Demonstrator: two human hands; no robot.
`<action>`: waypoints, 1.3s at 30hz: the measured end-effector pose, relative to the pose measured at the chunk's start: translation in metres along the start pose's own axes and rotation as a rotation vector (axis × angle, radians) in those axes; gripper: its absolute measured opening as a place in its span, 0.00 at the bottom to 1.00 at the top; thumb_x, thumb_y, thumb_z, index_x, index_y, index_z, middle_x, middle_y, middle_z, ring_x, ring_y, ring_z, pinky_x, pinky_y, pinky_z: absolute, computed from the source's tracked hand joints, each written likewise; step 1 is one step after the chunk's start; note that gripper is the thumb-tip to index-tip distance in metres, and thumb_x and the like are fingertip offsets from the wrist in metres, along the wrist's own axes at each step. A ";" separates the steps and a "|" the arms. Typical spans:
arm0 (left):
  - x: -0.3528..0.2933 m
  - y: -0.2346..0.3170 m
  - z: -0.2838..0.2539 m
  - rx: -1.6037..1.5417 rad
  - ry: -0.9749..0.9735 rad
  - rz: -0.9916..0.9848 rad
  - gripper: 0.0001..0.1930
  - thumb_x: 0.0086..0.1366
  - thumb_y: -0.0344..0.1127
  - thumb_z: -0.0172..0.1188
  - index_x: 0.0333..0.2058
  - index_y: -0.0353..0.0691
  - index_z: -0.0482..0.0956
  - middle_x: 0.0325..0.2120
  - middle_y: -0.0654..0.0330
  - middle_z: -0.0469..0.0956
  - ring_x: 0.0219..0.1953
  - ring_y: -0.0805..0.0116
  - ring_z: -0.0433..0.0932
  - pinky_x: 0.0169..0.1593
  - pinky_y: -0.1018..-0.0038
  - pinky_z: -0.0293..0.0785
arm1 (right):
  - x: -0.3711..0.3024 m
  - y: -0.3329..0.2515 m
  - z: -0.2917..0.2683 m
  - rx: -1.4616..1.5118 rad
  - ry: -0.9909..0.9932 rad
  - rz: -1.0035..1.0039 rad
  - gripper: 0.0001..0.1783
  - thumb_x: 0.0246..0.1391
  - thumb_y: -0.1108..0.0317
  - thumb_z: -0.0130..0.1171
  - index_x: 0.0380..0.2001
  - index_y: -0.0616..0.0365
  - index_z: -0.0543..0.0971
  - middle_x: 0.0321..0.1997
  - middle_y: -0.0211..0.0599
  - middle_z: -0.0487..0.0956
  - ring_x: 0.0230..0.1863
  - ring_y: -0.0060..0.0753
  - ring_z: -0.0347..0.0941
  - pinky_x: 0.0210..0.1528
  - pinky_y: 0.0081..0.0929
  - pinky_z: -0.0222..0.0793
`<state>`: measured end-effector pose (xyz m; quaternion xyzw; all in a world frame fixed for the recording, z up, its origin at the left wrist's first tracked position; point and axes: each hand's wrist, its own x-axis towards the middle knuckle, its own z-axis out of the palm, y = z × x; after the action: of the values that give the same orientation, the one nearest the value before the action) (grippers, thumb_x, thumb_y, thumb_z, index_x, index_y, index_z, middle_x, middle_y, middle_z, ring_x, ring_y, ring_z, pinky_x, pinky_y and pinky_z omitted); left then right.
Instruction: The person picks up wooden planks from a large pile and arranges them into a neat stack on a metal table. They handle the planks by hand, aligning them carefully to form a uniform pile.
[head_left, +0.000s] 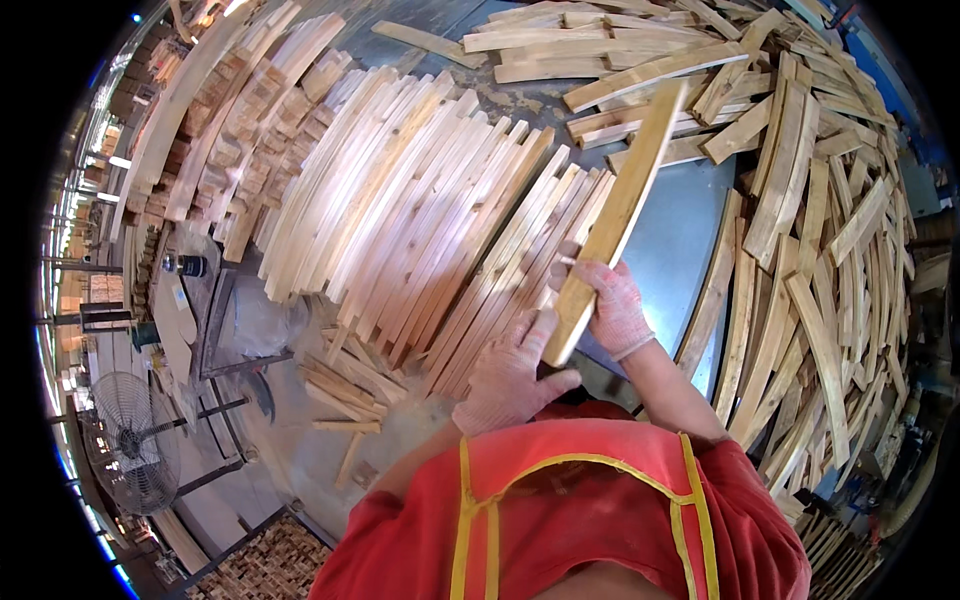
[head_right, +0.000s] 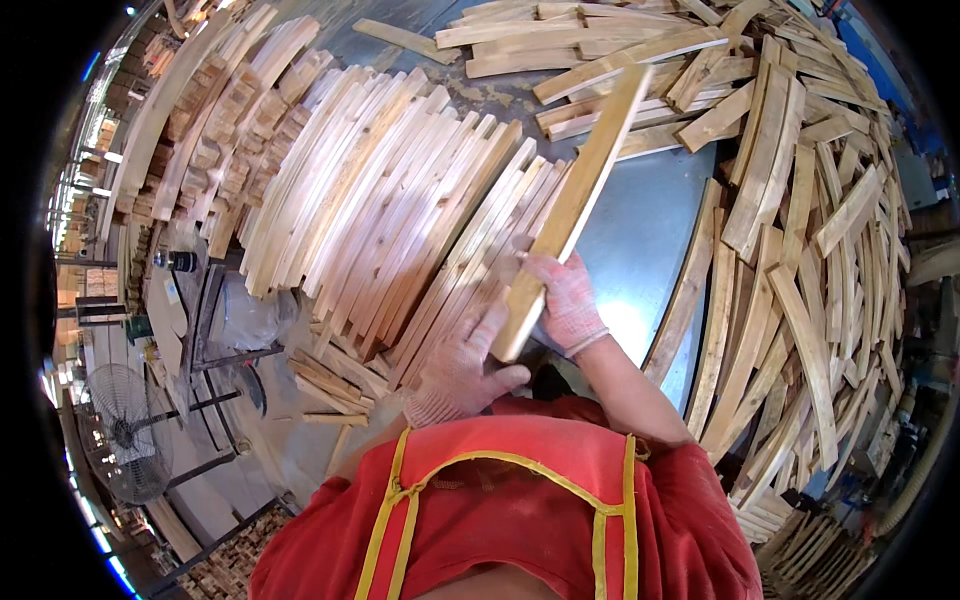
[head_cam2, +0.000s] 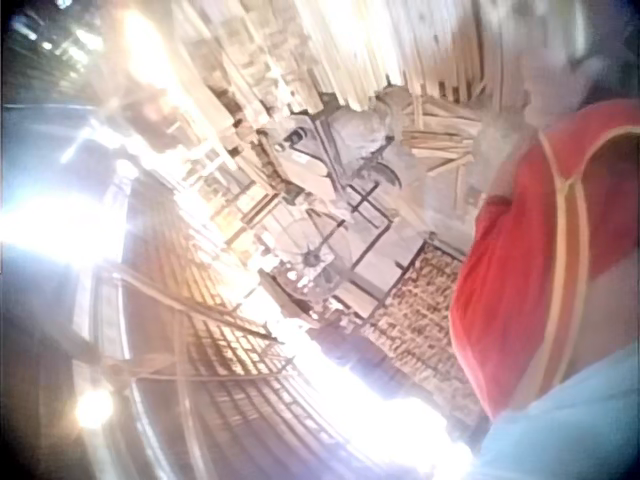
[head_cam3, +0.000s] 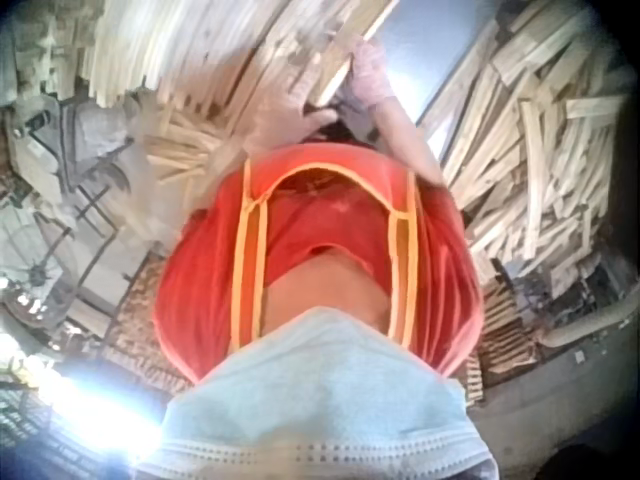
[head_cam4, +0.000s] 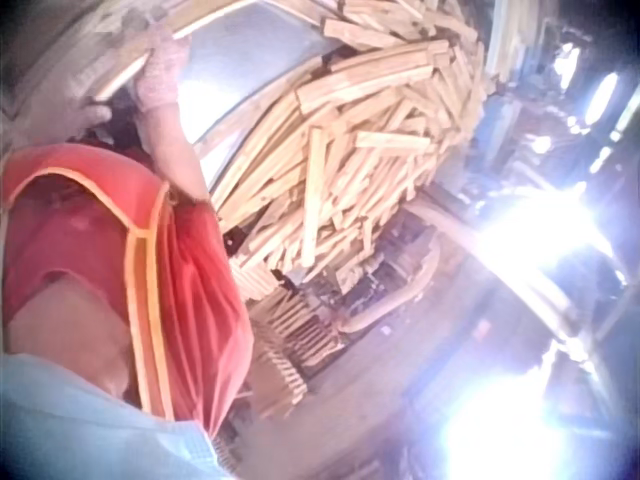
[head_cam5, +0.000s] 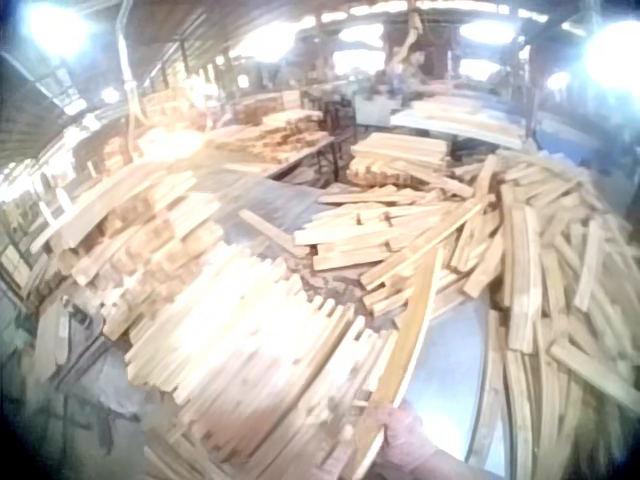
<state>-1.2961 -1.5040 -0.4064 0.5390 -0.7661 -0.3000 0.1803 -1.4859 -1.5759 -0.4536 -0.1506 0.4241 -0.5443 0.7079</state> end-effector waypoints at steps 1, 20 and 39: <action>0.002 -0.001 -0.004 0.146 -0.056 0.085 0.43 0.63 0.56 0.71 0.70 0.38 0.69 0.65 0.44 0.72 0.64 0.42 0.74 0.65 0.49 0.70 | 0.004 -0.002 -0.019 0.115 -0.033 0.079 0.27 0.60 0.64 0.69 0.59 0.67 0.77 0.48 0.49 0.84 0.44 0.44 0.85 0.49 0.41 0.85; 0.063 -0.094 -0.144 0.892 -0.450 0.066 0.11 0.77 0.37 0.55 0.50 0.44 0.83 0.31 0.61 0.77 0.25 0.70 0.76 0.23 0.73 0.74 | -0.061 -0.040 0.033 -1.624 -0.182 -0.926 0.42 0.50 0.71 0.71 0.71 0.54 0.72 0.66 0.45 0.78 0.67 0.52 0.73 0.72 0.44 0.68; 0.033 -0.311 -0.179 0.903 0.462 0.027 0.25 0.71 0.46 0.60 0.65 0.50 0.74 0.64 0.57 0.74 0.67 0.52 0.71 0.64 0.52 0.72 | 0.007 0.103 0.001 -0.878 0.113 0.061 0.50 0.58 0.54 0.72 0.77 0.60 0.60 0.53 0.42 0.84 0.49 0.37 0.79 0.55 0.32 0.75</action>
<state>-0.9771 -1.6562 -0.4759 0.6054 -0.7666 0.1903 0.0979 -1.4182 -1.5449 -0.5253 -0.3945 0.6574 -0.2986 0.5683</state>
